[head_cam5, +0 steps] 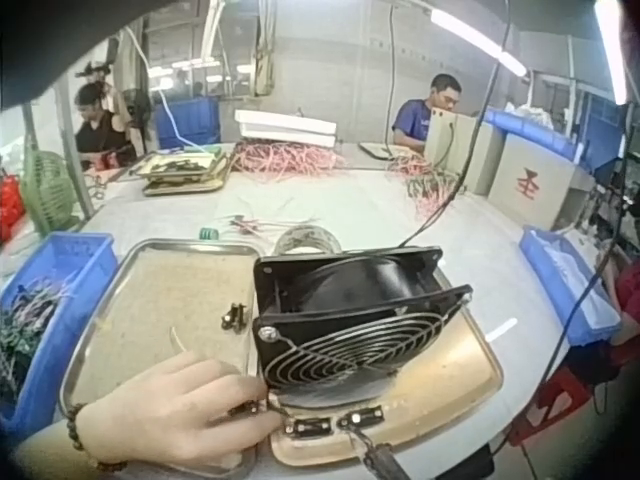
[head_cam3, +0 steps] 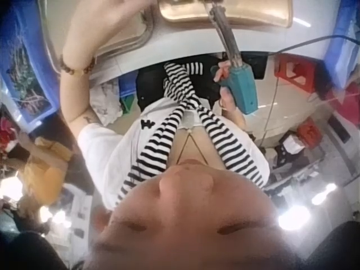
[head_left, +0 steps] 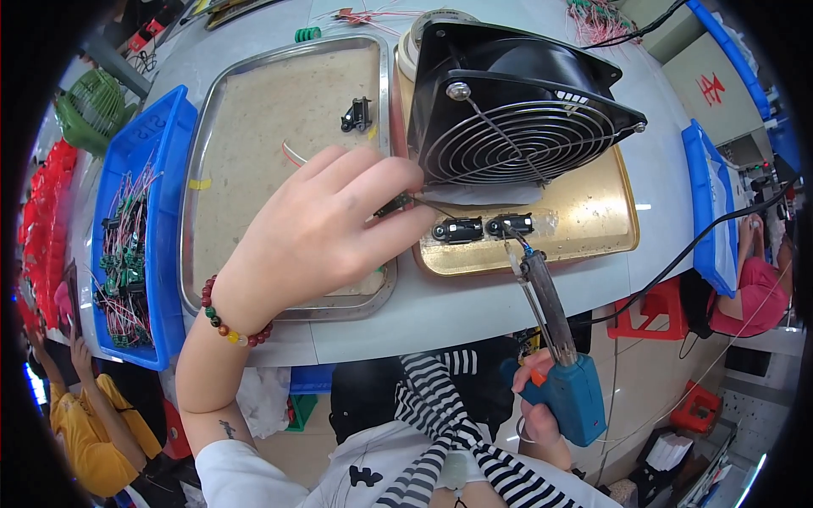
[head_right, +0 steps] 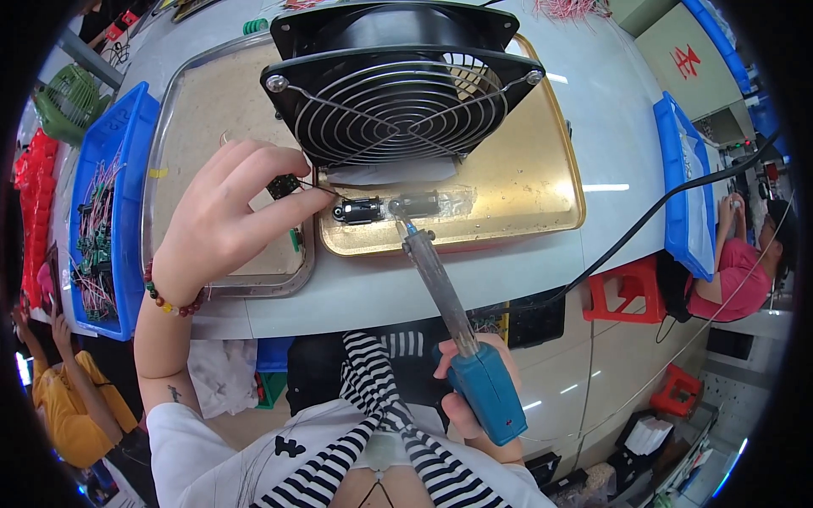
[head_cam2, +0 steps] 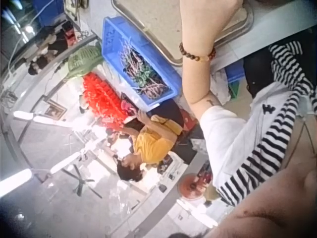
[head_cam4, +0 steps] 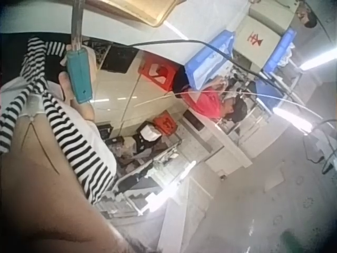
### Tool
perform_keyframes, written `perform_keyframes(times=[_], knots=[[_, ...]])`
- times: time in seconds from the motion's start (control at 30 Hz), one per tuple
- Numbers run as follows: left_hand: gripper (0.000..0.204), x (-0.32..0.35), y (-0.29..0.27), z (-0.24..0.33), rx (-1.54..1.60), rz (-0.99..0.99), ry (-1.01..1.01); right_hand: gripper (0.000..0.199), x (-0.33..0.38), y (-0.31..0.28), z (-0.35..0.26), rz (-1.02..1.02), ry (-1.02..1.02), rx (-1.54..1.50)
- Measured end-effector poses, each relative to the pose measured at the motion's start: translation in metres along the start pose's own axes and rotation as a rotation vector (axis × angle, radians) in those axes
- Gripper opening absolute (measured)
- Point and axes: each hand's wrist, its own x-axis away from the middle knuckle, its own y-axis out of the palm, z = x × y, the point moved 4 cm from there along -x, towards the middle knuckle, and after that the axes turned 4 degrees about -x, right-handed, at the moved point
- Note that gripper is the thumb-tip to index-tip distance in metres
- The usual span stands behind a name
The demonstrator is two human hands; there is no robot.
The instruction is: The person solders wires attached to circuit boards onto components using a soldering iron, then transfers small plastic parts from a bin onto a tray by hand.
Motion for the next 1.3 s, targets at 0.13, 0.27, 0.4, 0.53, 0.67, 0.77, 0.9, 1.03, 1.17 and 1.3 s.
perform_keyframes(times=[0.13,0.27,0.4,0.53,0.67,0.77,0.9,1.03,1.17,1.3], knots=[[0.03,0.003,0.0,0.0,-0.057,0.028,0.041,0.053,0.0,0.001,0.0,-0.003,-0.01,-0.005],[0.033,-0.003,-0.004,0.002,-0.056,0.089,0.065,0.053,-0.002,0.002,-0.003,-0.011,-0.008,0.01],[0.038,0.001,-0.001,0.005,-0.267,0.098,0.139,0.055,-0.001,0.002,-0.001,-0.005,0.035,-0.05],[0.035,0.003,0.003,0.009,-0.397,0.121,0.157,0.057,-0.001,0.004,-0.001,-0.006,0.058,-0.08],[0.033,0.001,0.003,0.01,-0.43,0.099,0.162,0.058,0.0,0.003,0.0,0.003,0.055,-0.105],[0.033,0.0,0.0,0.011,-0.4,0.1,0.188,0.058,0.002,0.0,0.002,0.0,0.064,-0.092],[0.023,0.002,-0.002,0.013,-0.31,0.0,0.138,0.056,0.003,-0.001,0.002,0.014,0.057,-0.104],[0.012,0.008,0.002,0.009,-0.037,0.027,-0.06,0.053,0.002,-0.003,0.003,-0.024,0.028,-0.059],[0.011,0.01,0.008,0.011,0.063,0.082,-0.188,0.049,-0.003,0.001,-0.001,-0.02,0.001,-0.014],[0.015,0.012,0.007,0.012,0.182,0.202,-0.307,0.039,-0.005,0.006,-0.002,-0.007,-0.07,0.063]])
